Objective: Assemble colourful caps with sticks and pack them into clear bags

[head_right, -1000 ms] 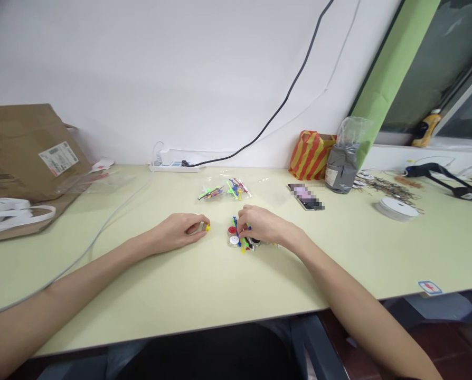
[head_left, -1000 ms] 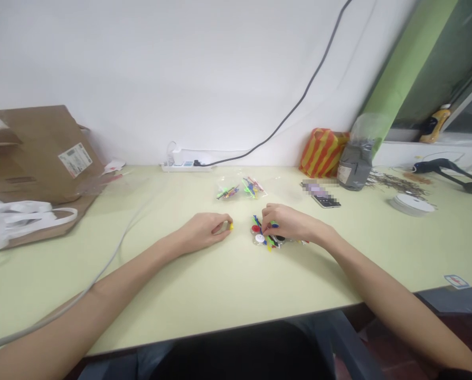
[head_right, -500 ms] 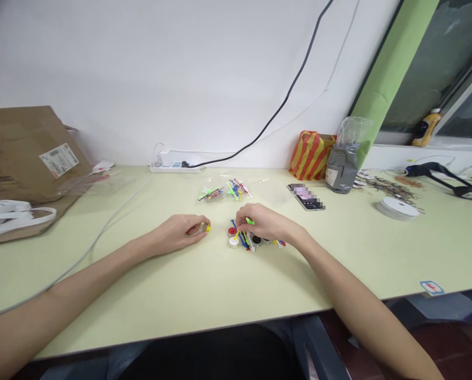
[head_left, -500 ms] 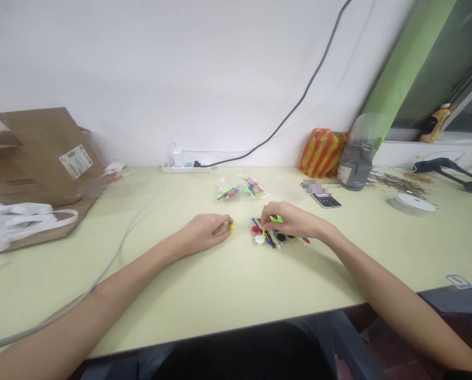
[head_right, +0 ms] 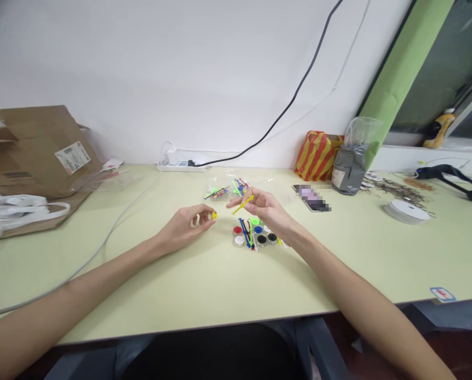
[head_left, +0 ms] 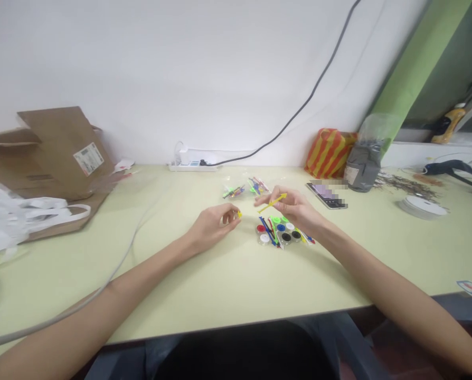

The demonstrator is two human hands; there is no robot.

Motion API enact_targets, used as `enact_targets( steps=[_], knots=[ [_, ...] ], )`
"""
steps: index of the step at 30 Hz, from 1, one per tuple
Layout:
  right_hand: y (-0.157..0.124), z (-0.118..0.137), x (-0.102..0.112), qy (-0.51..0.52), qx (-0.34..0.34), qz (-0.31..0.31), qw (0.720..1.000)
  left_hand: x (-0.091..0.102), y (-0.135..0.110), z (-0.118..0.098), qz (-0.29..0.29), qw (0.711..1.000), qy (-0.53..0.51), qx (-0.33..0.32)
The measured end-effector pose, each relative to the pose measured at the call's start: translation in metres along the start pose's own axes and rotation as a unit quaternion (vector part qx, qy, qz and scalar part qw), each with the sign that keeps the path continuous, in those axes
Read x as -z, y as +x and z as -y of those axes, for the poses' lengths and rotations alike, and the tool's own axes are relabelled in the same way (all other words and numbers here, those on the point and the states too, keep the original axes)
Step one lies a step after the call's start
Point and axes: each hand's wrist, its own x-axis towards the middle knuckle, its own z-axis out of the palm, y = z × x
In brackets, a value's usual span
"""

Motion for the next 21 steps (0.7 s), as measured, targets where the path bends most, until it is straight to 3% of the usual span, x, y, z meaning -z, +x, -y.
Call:
enact_targets(
  steps=[5,11,15,21],
  knots=[
    [0.002,-0.010,-0.025,0.024,-0.012,-0.046,0.999,-0.002,-0.002,-0.014,-0.049,0.995,-0.087,0.016],
    [0.001,-0.017,-0.048,0.075,-0.048,-0.048,0.995,-0.008,-0.004,-0.027,-0.015,0.975,-0.217,0.038],
    [0.002,-0.020,-0.055,0.086,-0.061,-0.046,0.993,-0.014,-0.006,-0.028,0.005,0.955,-0.291,0.054],
    [0.004,-0.018,-0.053,0.088,-0.065,-0.038,0.993,-0.015,-0.008,-0.034,0.009,0.947,-0.318,0.054]
  ],
)
